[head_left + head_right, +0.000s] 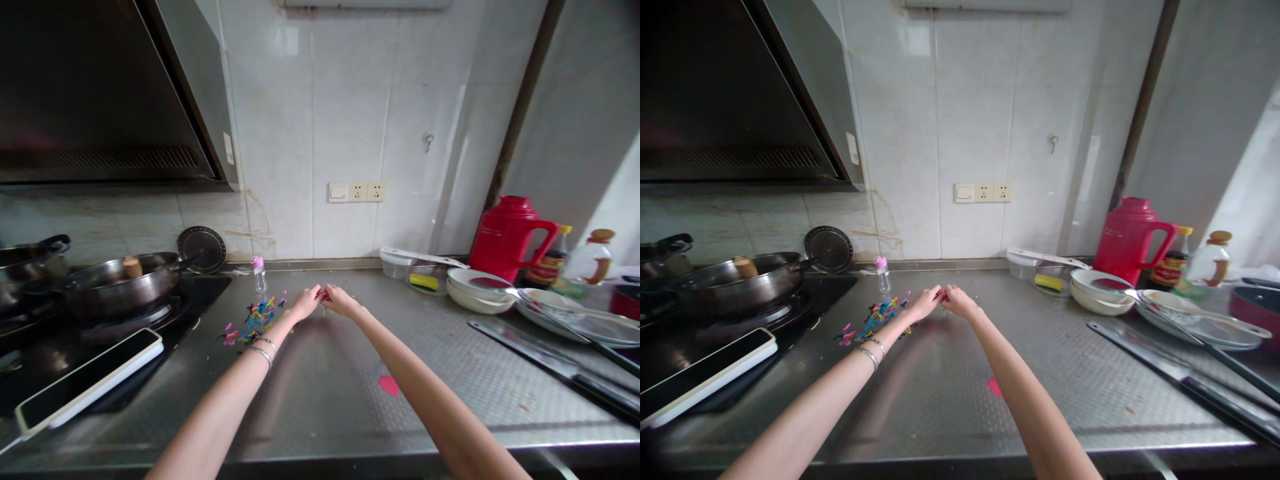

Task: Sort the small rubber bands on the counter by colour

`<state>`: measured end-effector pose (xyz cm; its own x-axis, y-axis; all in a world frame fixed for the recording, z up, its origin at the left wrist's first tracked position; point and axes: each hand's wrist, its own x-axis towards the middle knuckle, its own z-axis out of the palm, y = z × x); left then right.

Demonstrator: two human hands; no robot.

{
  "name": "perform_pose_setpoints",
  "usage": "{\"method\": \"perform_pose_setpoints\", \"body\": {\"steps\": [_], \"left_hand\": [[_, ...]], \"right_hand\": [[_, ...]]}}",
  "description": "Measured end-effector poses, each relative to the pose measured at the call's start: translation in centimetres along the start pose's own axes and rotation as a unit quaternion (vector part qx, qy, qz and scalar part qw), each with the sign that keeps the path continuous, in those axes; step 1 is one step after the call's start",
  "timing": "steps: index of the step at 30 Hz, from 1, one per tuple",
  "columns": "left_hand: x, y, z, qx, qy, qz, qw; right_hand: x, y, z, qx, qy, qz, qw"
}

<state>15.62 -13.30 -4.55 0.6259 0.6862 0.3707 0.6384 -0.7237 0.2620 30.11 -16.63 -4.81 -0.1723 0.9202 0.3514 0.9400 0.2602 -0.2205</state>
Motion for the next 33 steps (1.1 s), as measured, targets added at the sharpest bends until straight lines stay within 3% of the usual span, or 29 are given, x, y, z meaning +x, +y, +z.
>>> {"method": "perform_pose_setpoints", "body": {"steps": [7,16,23,27,30,33], "left_hand": [[-0.1,-0.2,1.2,0.029,-0.038,0.031,0.998],[-1.2,-2.7,-1.1,0.007,0.027,0.071,0.997],[-3.9,-7.9,-4.5,0.003,0.067,-0.009,0.998],[-5.6,-11.5,-7.4,0.069,0.066,-0.090,0.991],[-6.9,-13.6,-9.7,0.098,0.014,-0.130,0.987],[-8.3,-15.1,-11.7,0.058,-0.133,-0.166,0.975]], "right_hand": [[-1.8,1.8,0.4,-0.043,-0.026,0.037,0.998],[-1.6,1.9,-2.0,-0.053,0.007,0.055,0.997],[-0.2,1.0,-2.7,-0.037,-0.089,0.060,0.994],[1.0,-0.4,-2.3,-0.027,-0.081,0.029,0.996],[1.7,-2.4,-1.2,-0.004,-0.068,-0.038,0.997],[2.1,-4.8,0.6,0.027,-0.098,-0.107,0.989]]}}
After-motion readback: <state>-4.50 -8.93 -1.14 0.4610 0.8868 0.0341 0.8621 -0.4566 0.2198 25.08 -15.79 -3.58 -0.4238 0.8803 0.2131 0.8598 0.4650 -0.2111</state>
